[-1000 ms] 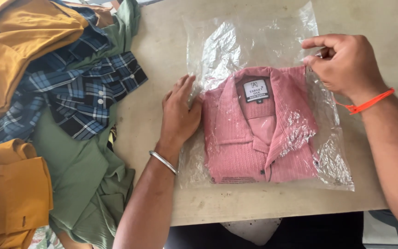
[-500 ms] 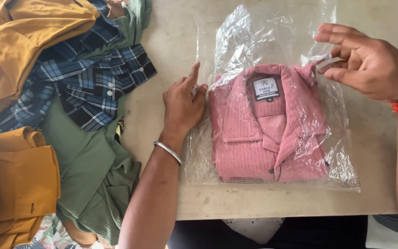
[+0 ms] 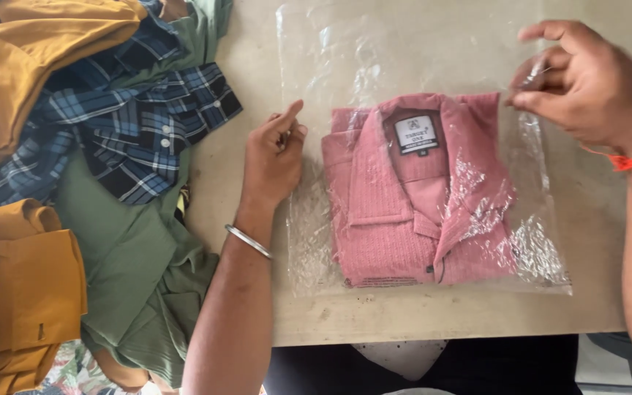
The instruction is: Folding a pink ribbed shirt and placing it inside a plastic shipping bag
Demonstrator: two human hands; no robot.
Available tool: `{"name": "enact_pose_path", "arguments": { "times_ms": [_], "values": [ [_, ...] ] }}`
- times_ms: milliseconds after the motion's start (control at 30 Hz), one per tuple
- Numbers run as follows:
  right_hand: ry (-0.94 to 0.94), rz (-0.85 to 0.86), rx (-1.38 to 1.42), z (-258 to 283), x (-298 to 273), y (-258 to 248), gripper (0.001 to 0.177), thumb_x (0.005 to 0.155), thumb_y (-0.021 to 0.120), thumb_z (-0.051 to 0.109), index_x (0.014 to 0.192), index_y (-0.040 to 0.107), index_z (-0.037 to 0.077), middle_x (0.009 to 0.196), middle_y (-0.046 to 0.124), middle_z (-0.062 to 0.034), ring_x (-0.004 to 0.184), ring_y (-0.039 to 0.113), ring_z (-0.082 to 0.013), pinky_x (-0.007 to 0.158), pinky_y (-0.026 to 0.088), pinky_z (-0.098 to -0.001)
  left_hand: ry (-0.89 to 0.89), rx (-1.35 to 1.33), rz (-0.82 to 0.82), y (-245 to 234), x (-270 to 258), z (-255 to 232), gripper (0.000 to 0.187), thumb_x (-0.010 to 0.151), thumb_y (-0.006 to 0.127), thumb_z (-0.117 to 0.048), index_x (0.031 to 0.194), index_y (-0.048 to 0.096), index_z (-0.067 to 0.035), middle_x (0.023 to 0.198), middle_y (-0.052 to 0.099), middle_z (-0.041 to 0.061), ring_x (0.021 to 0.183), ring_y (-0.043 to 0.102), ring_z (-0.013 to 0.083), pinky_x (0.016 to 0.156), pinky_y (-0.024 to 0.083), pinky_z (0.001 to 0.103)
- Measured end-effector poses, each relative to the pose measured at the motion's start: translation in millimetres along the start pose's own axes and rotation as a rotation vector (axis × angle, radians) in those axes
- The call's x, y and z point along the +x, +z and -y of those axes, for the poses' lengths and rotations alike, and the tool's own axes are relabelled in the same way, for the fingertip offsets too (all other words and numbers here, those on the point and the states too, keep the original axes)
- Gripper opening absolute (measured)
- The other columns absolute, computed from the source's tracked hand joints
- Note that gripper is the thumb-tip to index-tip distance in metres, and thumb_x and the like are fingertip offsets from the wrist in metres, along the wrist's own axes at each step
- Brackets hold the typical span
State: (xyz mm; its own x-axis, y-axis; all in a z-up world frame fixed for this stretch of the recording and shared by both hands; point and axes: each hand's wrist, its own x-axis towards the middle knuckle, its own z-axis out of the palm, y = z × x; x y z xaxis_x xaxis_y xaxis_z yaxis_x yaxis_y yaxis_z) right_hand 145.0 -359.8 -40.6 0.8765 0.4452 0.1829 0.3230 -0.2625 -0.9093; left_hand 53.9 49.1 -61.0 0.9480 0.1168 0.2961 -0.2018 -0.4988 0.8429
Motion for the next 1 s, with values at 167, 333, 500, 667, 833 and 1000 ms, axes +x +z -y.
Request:
{"name": "enact_pose_path", "arguments": {
  "times_ms": [167,333,500,667,833,1000],
  "values": [
    [0.111,0.086,-0.258,24.9,0.9,15.5,0.052,0.093,0.069,0.0,0.142,0.052,0.003,0.105,0.072,-0.0112,0.096,0.068,-0.0148,0.084,0.055,-0.0283,0.019,0.0,0.006,-0.6,-1.6,-2.8,0.039,0.099,0.063,0.0,0.138,0.065,-0.002,0.097,0.062,-0.001,0.075,0.049,0.0048,0.07,0.046,0.02],
    [0.177,0.106,-0.45,44.7,3.1,21.3,0.055,0.088,0.072,0.002,0.142,0.061,0.007,0.097,0.076,-0.0088,0.088,0.068,-0.0148,0.082,0.054,-0.0288,-0.087,-0.058,0.009,0.3,4.2,-3.8,0.044,0.096,0.065,-0.002,0.141,0.06,-0.003,0.104,0.073,-0.005,0.068,0.047,0.002,0.063,0.046,0.018],
    [0.145,0.059,-0.238,24.8,0.6,7.1,0.061,0.091,0.067,-0.003,0.15,0.057,0.004,0.103,0.074,-0.0087,0.093,0.07,-0.0139,0.085,0.057,-0.0264,-0.174,-0.187,-0.048,-4.9,6.9,5.4,0.045,0.095,0.073,-0.003,0.138,0.062,0.005,0.094,0.072,-0.003,0.079,0.058,0.0002,0.073,0.05,0.016],
    [0.009,-0.042,-0.155,29.2,-2.7,4.0,0.051,0.094,0.071,-0.005,0.143,0.06,-0.004,0.103,0.072,-0.0106,0.092,0.07,-0.0139,0.085,0.059,-0.0259,-0.118,-0.212,-0.062,-17.5,6.7,-4.2,0.04,0.094,0.075,-0.003,0.132,0.066,0.006,0.095,0.074,-0.001,0.081,0.063,0.0015,0.075,0.053,0.017],
    [-0.081,-0.126,-0.203,23.4,-2.9,-0.9,0.033,0.097,0.071,-0.001,0.129,0.065,-0.006,0.096,0.071,-0.01,0.088,0.071,-0.0128,0.078,0.059,-0.0238,-0.016,-0.076,-0.092,-31.9,0.8,-31.4,0.025,0.094,0.078,-0.006,0.118,0.075,0.001,0.096,0.078,0.004,0.082,0.068,0.0058,0.076,0.055,0.019],
    [-0.416,-0.132,-0.396,-29.6,-9.2,-24.9,0.008,0.112,0.065,0.002,0.114,0.062,-0.004,0.103,0.072,-0.0076,0.095,0.071,-0.0078,0.084,0.054,-0.0187,0.552,0.599,-0.314,-40.5,-2.9,-82.4,0.01,0.084,0.08,-0.01,0.09,0.077,-0.003,0.098,0.076,0.016,0.09,0.07,0.0293,0.081,0.055,0.033]
  ]
}}
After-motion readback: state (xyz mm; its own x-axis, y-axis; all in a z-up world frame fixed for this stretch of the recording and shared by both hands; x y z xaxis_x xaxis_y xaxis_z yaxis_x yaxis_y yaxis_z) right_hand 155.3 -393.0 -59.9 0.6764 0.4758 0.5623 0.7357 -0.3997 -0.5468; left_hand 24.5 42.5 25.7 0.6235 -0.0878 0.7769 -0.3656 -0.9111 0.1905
